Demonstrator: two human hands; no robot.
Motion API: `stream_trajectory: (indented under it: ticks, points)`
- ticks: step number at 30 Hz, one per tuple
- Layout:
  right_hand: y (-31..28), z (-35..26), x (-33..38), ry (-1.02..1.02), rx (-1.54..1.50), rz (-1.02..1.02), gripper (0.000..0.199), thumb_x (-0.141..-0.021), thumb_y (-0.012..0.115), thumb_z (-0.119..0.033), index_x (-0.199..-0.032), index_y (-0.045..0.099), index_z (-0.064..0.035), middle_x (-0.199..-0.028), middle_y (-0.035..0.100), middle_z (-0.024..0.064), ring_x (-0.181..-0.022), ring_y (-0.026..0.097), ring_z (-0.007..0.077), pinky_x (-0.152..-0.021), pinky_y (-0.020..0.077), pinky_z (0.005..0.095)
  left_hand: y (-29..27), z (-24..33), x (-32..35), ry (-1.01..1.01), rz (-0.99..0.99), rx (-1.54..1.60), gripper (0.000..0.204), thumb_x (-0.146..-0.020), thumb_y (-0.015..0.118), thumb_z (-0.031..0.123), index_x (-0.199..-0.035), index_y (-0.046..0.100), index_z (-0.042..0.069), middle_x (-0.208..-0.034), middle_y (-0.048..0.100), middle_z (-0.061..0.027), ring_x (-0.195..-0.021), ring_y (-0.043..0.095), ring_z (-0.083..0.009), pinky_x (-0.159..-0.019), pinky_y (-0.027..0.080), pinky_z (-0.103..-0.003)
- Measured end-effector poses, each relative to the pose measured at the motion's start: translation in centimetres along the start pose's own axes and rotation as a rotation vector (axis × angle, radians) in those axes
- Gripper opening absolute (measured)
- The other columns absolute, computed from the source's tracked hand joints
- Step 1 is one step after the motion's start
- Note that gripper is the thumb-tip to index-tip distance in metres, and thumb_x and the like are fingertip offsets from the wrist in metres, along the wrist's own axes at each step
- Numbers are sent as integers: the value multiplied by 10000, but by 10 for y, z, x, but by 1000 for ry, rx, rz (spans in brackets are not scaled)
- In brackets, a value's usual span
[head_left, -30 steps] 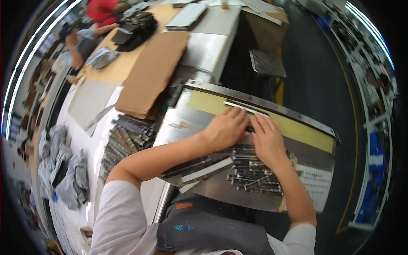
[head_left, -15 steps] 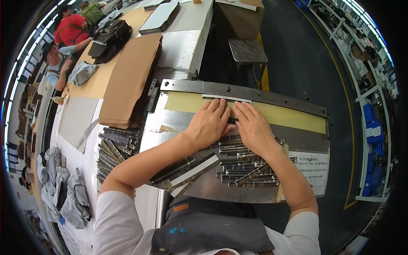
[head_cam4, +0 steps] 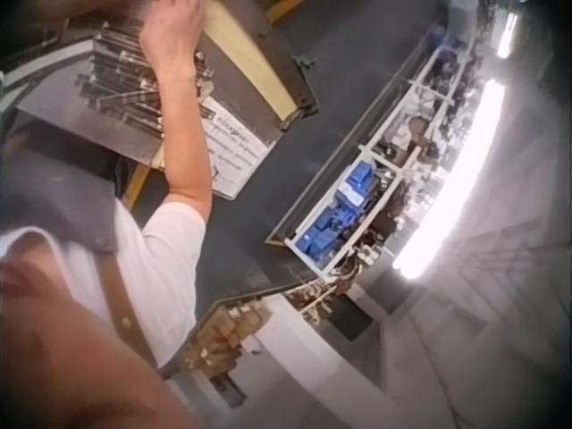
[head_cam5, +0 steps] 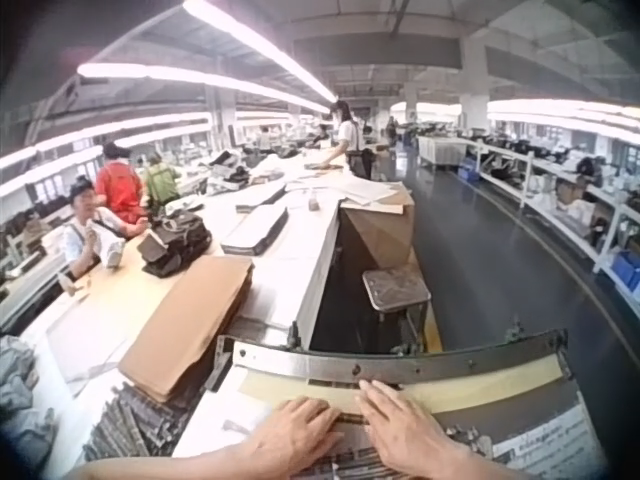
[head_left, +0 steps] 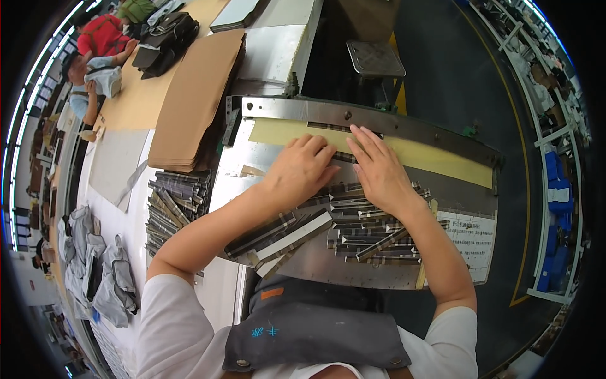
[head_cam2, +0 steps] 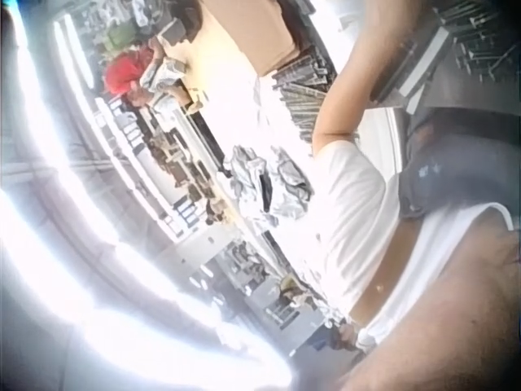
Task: Manual assembly of small leather or fabric straps at a workstation.
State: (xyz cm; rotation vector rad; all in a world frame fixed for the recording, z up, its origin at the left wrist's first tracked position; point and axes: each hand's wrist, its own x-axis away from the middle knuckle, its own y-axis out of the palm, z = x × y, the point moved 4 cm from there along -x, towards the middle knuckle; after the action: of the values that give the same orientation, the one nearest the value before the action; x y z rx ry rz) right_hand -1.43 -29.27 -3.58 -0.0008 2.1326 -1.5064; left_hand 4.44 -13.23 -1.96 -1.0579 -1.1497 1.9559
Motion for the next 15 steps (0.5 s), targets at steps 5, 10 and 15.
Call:
stream_trajectory:
  ticks: [5,10,15]
  points:
    - [-12,4,1,92,-61,-151,453,-889,610,-157,-1290,512,31,-1393,452,172,-1306,413,338,-1071,364,441,-23,-2,42,-88,-100,60,332,-742,746,91,-1048,626,44,-958,578,-122,-898,585,-309,-765,501,-399]
    - [3,-18,6,-8,-57,-237,653,-932,575,-425,-1406,418,-4,-1492,337,197,-1414,259,382,-1154,228,499,-16,10,50,-127,-142,322,257,-770,747,92,-993,641,21,-933,578,-129,-835,601,-324,-730,509,-395]
    - [-15,-46,20,68,-26,-501,810,-899,538,-588,-1488,336,-70,-1556,234,208,-1441,129,463,-1151,112,611,-36,21,57,-104,-73,233,392,-770,768,144,-1109,609,28,-1015,582,-134,-915,581,-324,-776,497,-390]
